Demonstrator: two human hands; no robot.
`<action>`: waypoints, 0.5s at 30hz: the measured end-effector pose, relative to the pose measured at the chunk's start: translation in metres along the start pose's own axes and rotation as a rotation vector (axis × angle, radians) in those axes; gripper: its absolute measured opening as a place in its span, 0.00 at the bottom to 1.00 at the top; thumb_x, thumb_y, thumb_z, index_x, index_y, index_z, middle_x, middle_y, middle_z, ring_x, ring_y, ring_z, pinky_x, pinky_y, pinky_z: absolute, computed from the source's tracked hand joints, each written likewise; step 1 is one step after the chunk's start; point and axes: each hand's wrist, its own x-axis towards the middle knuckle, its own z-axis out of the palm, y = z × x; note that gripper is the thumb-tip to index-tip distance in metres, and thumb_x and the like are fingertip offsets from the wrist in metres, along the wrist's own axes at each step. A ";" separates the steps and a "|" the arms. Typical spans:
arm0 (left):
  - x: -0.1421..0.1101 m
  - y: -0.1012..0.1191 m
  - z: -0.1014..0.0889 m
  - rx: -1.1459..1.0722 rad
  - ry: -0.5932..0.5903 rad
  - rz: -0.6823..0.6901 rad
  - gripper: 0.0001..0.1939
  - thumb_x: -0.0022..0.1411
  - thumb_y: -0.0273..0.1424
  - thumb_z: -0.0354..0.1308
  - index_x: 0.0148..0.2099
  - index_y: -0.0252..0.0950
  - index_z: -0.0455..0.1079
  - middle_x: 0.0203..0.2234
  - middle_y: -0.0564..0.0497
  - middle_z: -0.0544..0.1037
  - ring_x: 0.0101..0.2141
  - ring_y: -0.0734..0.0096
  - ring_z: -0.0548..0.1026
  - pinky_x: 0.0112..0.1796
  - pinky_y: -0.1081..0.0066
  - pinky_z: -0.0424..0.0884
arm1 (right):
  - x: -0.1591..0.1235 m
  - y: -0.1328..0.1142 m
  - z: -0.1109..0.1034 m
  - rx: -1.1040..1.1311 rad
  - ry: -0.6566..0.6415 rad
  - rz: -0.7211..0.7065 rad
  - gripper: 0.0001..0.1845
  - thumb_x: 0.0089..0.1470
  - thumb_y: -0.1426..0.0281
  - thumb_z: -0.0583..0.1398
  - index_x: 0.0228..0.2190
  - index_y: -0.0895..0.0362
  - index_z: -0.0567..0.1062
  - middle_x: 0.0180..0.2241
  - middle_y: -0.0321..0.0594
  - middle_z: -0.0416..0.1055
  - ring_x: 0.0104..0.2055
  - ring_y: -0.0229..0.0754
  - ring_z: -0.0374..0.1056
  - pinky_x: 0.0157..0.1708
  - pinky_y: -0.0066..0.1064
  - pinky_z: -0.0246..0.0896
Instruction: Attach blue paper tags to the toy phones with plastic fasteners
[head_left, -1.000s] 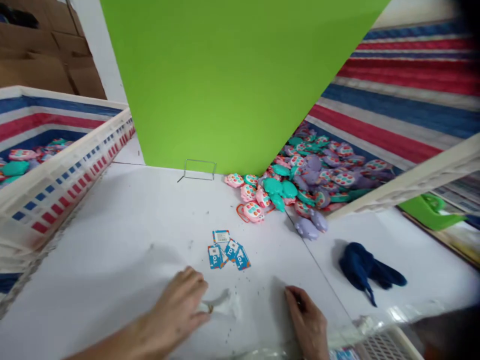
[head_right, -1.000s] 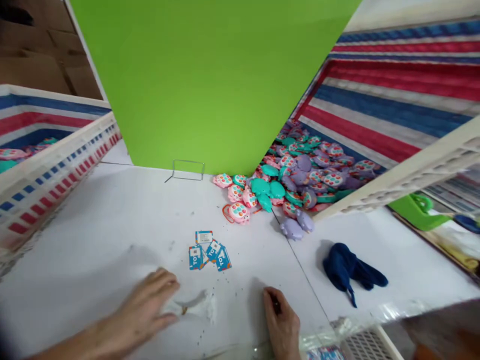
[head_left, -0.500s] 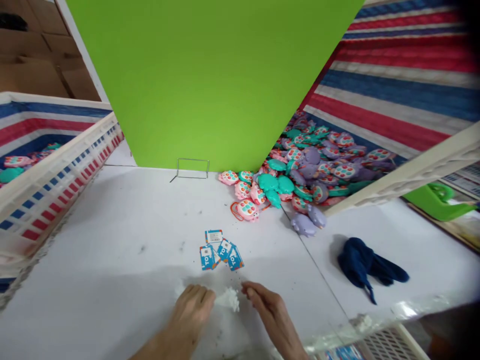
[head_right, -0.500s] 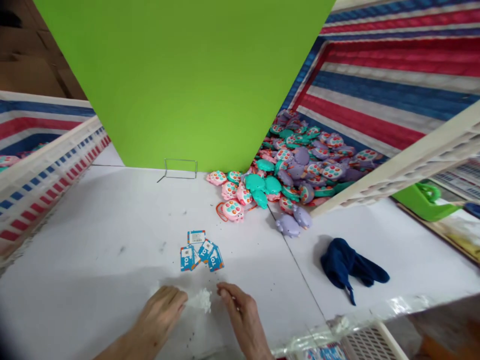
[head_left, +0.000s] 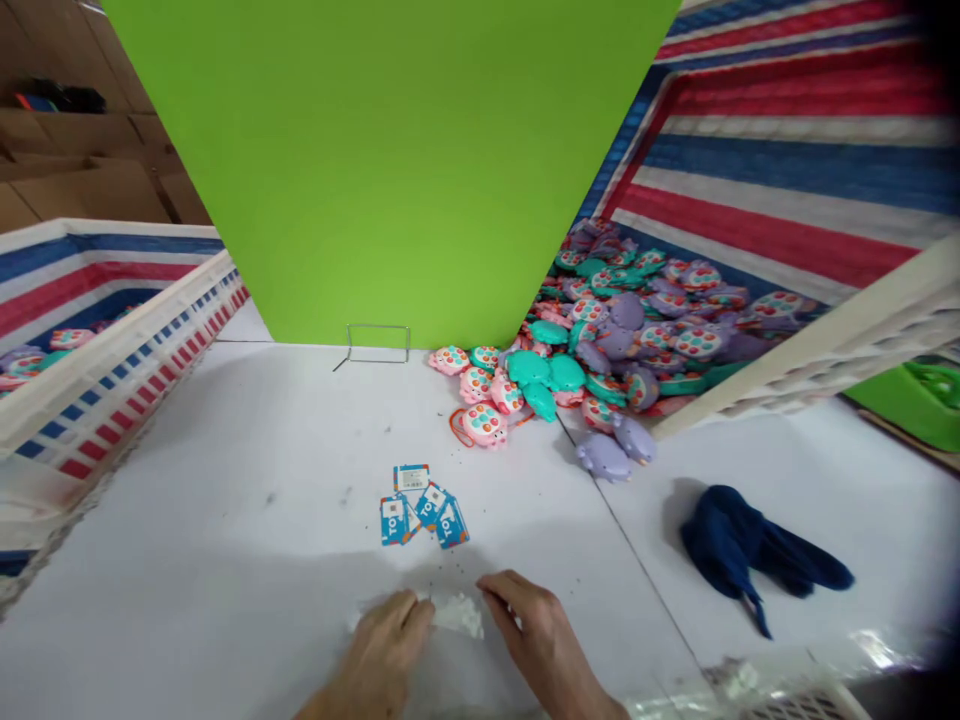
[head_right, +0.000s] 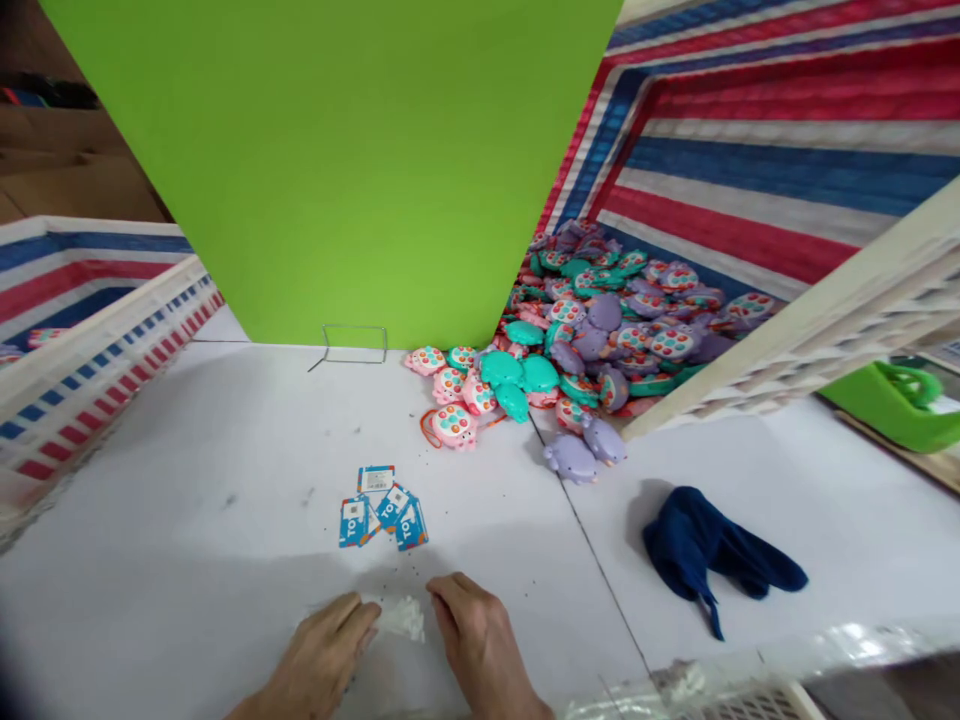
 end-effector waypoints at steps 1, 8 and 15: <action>0.000 0.001 0.004 0.026 -0.004 -0.012 0.06 0.60 0.23 0.43 0.33 0.38 0.58 0.26 0.52 0.69 0.26 0.69 0.68 0.26 0.72 0.60 | 0.000 0.002 -0.001 -0.042 -0.003 -0.013 0.13 0.53 0.75 0.49 0.30 0.55 0.72 0.27 0.39 0.72 0.27 0.39 0.67 0.28 0.27 0.60; -0.008 0.001 0.026 0.125 -0.039 -0.039 0.10 0.56 0.19 0.42 0.32 0.38 0.59 0.25 0.53 0.70 0.24 0.70 0.69 0.24 0.73 0.59 | 0.002 0.039 -0.023 -0.291 0.118 0.014 0.10 0.51 0.73 0.49 0.25 0.55 0.68 0.22 0.35 0.68 0.21 0.38 0.65 0.23 0.26 0.57; -0.007 0.019 0.002 -0.105 0.140 -0.038 0.10 0.60 0.34 0.44 0.39 0.37 0.65 0.31 0.48 0.70 0.32 0.66 0.66 0.33 0.70 0.63 | -0.007 0.041 -0.060 0.011 0.252 0.309 0.12 0.47 0.61 0.53 0.20 0.54 0.67 0.15 0.32 0.61 0.18 0.36 0.57 0.20 0.24 0.55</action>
